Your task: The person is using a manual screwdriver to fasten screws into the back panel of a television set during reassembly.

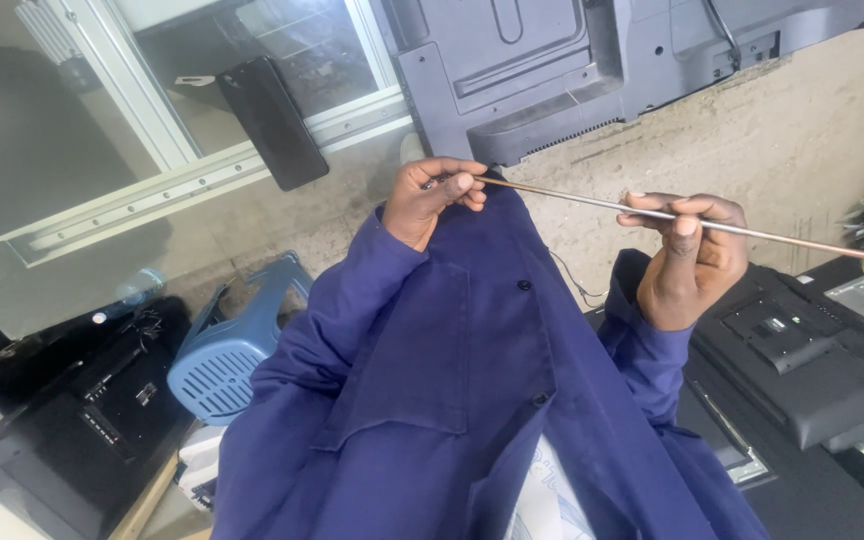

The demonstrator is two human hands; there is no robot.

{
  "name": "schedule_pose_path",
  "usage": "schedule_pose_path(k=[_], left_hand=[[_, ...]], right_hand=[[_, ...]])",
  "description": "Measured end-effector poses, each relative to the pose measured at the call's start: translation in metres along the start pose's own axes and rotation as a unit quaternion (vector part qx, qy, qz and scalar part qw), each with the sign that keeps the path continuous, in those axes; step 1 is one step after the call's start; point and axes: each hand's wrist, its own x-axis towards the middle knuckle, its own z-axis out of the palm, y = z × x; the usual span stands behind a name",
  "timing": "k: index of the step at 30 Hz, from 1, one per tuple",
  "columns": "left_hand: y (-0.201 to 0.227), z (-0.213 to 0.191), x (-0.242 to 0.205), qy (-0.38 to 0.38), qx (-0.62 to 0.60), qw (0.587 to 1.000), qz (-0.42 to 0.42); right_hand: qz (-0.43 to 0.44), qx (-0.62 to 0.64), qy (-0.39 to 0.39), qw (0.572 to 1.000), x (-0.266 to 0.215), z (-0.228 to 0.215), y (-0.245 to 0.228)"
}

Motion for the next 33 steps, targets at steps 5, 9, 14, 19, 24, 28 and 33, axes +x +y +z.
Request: schedule_pose_path(k=[5,9,14,19,24,28,33], left_hand=[[0.004,0.003,-0.005,-0.044,-0.060,0.997,-0.015],[0.004,-0.004,-0.004,0.007,-0.070,0.995,-0.070],[-0.021,-0.027,0.011,0.078,-0.026,0.994,-0.071],[-0.048,-0.063,0.040,0.113,0.386,0.912,0.082],[-0.049,-0.066,0.074,0.034,0.503,0.842,0.193],[-0.063,-0.066,0.104,-0.008,0.512,0.810,0.285],[-0.074,-0.064,0.122,-0.013,0.526,0.785,0.326]], right_hand=[[-0.008,0.005,0.006,1.000,-0.005,-0.001,0.002],[-0.027,0.015,0.010,0.999,-0.009,-0.004,0.005],[-0.027,0.007,0.026,0.999,-0.013,-0.002,0.004],[-0.029,0.000,0.030,0.999,-0.012,-0.001,0.004],[-0.035,-0.021,0.025,0.999,-0.004,0.005,0.003],[-0.039,-0.034,0.014,0.999,0.001,0.007,0.004],[-0.042,-0.044,0.015,0.998,0.011,0.009,0.008]])
